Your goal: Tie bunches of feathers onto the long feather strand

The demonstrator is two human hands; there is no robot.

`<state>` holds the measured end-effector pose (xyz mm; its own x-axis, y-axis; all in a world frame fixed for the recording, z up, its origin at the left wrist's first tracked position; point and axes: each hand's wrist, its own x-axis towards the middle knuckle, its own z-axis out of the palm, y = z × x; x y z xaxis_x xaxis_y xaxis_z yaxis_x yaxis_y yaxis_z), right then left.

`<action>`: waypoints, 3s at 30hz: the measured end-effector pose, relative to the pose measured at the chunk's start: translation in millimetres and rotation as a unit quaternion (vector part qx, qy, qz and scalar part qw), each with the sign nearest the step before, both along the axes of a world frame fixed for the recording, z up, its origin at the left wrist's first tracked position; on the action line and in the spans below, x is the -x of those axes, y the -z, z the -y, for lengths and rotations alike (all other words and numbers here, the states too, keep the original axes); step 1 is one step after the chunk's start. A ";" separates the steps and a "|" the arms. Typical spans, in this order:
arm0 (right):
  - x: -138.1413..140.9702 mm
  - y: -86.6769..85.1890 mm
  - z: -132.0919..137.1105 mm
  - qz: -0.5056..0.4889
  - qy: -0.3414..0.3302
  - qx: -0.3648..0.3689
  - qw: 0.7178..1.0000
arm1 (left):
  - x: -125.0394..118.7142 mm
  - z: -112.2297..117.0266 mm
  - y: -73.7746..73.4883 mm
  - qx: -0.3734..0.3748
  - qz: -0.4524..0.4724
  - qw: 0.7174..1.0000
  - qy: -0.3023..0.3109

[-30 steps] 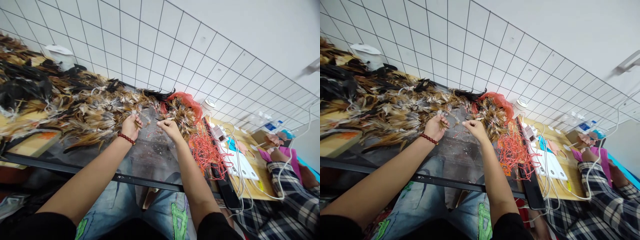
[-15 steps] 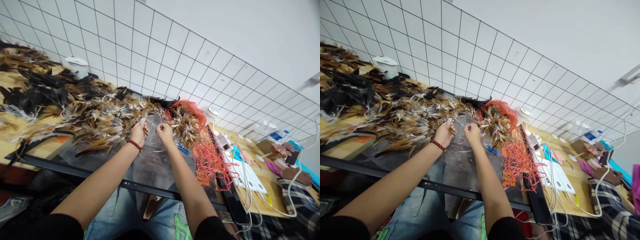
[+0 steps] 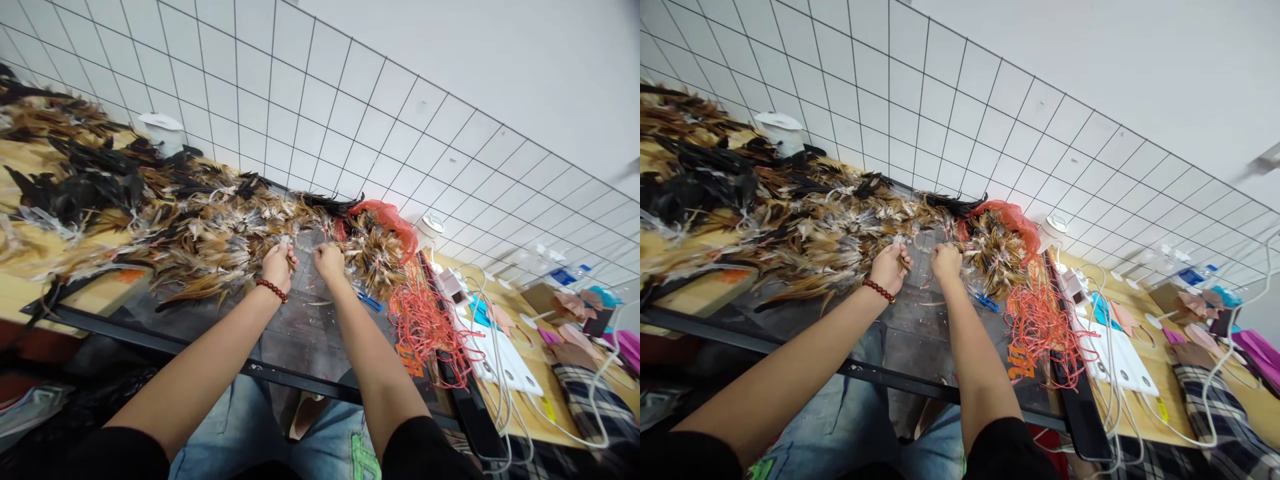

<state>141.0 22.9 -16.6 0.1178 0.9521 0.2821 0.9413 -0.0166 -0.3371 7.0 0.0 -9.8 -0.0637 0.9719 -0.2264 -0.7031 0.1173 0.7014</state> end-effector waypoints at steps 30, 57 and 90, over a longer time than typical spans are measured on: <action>4.0 -35.9 45.3 -0.352 -0.137 -0.106 0.920 | -13.6 5.5 1.5 -0.162 -0.058 0.982 0.077; -1.3 -25.4 35.6 -0.596 0.006 -0.124 0.794 | -15.1 4.9 1.6 -0.152 -0.080 0.985 0.029; 2.4 -38.6 51.4 -0.320 -0.073 -0.104 0.939 | -10.8 12.0 7.4 -0.293 -0.456 0.840 0.036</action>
<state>138.6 -28.5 21.9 0.1981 0.9039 0.3792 0.5328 0.2254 -0.8157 17.7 -12.0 -17.2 0.1126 0.9083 0.4028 0.1513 -0.4164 0.8965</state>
